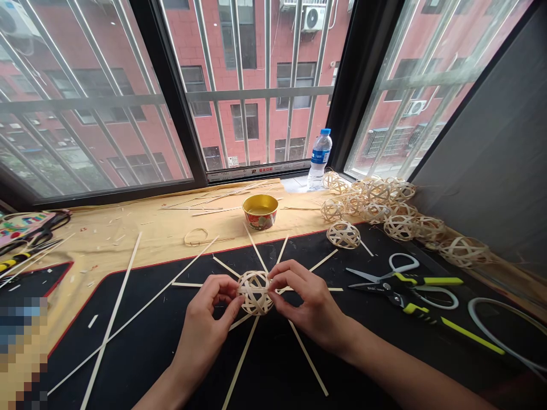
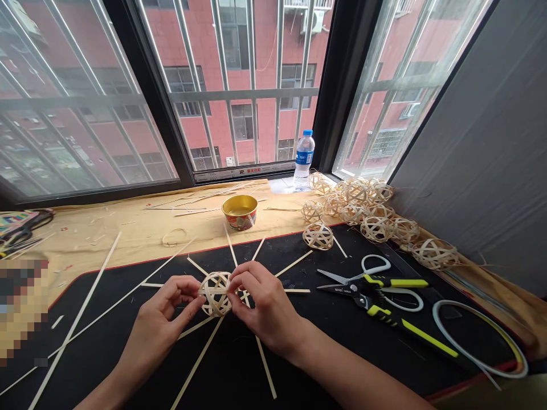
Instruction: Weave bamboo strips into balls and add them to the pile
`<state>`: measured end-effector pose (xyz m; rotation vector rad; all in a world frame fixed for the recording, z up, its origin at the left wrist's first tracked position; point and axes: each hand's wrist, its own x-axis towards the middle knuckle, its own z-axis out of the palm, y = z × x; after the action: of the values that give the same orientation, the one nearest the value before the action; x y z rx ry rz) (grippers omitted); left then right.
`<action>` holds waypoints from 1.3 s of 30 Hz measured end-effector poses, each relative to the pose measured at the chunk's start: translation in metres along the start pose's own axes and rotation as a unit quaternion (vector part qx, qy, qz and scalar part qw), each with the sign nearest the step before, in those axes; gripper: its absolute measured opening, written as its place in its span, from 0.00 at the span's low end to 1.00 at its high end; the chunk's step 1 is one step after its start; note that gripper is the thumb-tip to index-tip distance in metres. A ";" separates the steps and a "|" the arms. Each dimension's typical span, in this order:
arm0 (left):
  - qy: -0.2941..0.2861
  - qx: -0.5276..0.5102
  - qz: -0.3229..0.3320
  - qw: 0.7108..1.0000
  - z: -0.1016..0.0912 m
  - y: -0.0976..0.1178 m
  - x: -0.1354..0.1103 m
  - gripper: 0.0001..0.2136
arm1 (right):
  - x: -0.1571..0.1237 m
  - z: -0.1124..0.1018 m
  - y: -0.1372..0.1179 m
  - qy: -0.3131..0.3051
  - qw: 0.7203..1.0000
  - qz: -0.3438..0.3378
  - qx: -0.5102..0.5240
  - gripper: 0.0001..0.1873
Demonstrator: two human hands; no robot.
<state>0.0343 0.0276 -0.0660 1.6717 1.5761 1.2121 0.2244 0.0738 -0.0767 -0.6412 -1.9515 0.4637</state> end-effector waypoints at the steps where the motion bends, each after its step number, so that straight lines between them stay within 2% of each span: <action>1: -0.001 0.001 0.000 1.000 0.000 0.000 0.000 0.05 | 0.000 0.000 0.000 -0.001 1.000 0.001 -0.002 0.04; 13: -0.028 0.009 -0.004 1.000 0.001 -0.002 -0.002 0.05 | 0.000 0.001 0.000 -0.012 1.000 0.004 -0.004 0.06; 17: -0.018 0.081 0.070 0.994 0.000 -0.001 -0.003 0.08 | 0.000 0.001 0.001 -0.016 1.000 -0.010 -0.016 0.06; 22: 0.016 0.149 0.181 0.972 -0.002 0.002 -0.007 0.09 | -0.001 0.001 0.000 -0.027 0.998 -0.025 -0.041 0.06; 26: 0.008 0.180 0.236 0.955 -0.002 0.003 -0.009 0.10 | -0.003 0.004 -0.002 -0.033 0.998 -0.027 -0.045 0.06; 31: -0.003 0.171 0.234 0.957 0.001 0.003 -0.008 0.08 | -0.005 0.009 -0.004 -0.033 0.998 -0.039 -0.038 0.05; 35: 0.003 0.167 0.213 0.963 0.000 0.004 -0.006 0.06 | -0.005 0.013 -0.003 -0.024 0.998 -0.036 -0.034 0.04; 39: 0.016 0.175 0.218 0.960 0.000 0.004 -0.007 0.05 | -0.005 0.014 -0.004 -0.014 0.999 -0.028 -0.033 0.04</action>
<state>0.0367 0.0202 -0.0640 2.3337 1.5573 1.2181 0.2126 0.0668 -0.0844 -0.6243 -2.0127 0.3765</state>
